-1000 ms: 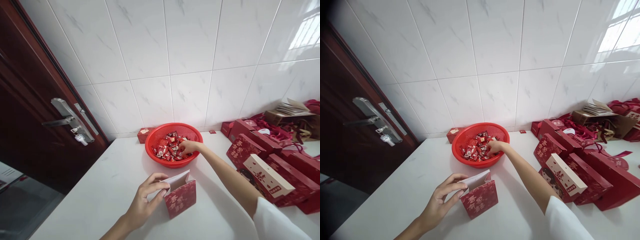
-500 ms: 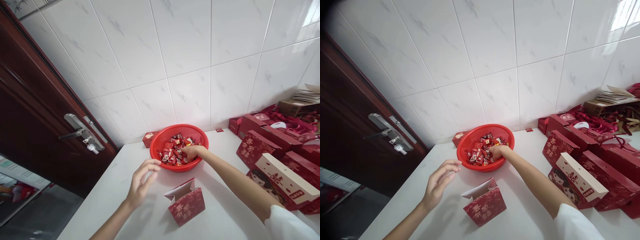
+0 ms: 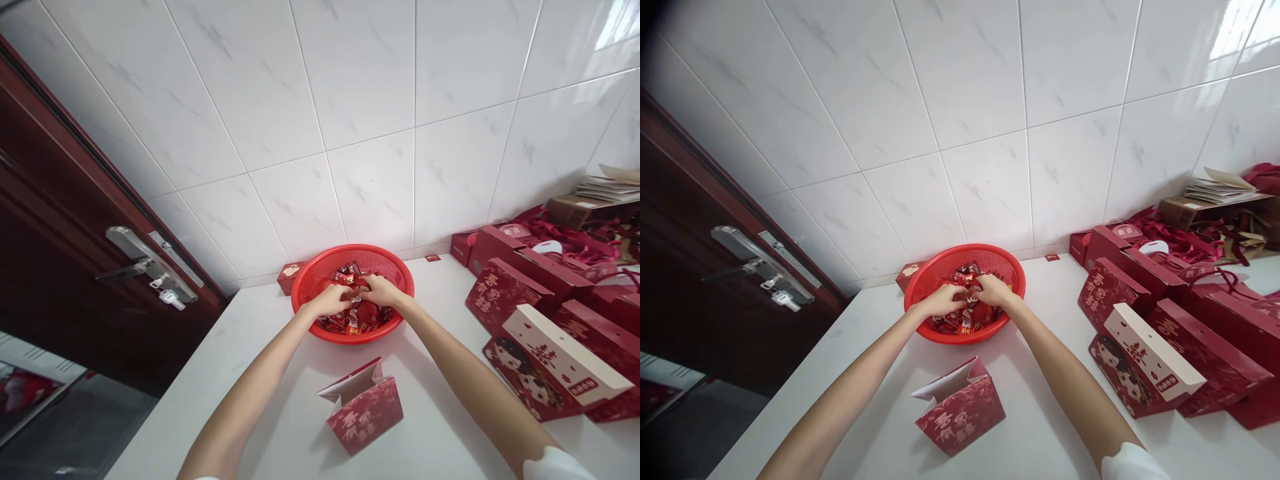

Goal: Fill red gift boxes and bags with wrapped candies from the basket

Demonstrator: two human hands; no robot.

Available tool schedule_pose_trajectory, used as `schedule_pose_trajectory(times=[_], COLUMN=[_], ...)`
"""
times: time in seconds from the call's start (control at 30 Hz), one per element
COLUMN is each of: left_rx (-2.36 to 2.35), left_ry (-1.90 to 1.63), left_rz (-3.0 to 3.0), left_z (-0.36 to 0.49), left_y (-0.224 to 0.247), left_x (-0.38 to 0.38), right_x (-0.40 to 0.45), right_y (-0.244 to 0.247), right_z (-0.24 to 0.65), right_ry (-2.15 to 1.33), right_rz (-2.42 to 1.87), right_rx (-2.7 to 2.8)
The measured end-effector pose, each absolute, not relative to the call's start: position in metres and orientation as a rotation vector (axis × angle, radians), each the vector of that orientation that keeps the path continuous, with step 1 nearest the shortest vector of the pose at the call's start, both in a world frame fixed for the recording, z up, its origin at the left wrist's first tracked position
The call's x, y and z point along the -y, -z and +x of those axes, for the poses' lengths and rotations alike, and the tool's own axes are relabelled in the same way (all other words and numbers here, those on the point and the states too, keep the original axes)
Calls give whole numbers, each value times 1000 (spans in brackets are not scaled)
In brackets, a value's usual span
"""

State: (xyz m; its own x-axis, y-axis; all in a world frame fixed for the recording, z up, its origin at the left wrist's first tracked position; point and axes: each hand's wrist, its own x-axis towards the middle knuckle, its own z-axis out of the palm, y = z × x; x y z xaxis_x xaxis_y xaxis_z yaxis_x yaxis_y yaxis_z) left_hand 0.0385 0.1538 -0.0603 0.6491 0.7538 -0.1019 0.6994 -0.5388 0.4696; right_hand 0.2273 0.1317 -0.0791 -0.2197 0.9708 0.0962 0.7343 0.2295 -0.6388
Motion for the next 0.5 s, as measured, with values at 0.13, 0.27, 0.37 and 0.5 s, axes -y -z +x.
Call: schedule_pose_trajectory(times=[0.13,0.27,0.37,0.5], left_rx=[-1083,-975,-948,-954], left_ry=[-51,2,57,80], left_rz=[2387,2410,2452,2460], left_z=[39,33,32,34], left_y=[69,74,80,84], left_x=[-160,-154,-152,-153], right_x=[-134,-134,-132,-129], right_y=[74,74,75,75], right_z=[226,224,224,224], right_ry=[-608,-606,-617,-656], right_rz=[-1604,-1616,-1618,-1538], right_rx=[1945,1906,1883,1863])
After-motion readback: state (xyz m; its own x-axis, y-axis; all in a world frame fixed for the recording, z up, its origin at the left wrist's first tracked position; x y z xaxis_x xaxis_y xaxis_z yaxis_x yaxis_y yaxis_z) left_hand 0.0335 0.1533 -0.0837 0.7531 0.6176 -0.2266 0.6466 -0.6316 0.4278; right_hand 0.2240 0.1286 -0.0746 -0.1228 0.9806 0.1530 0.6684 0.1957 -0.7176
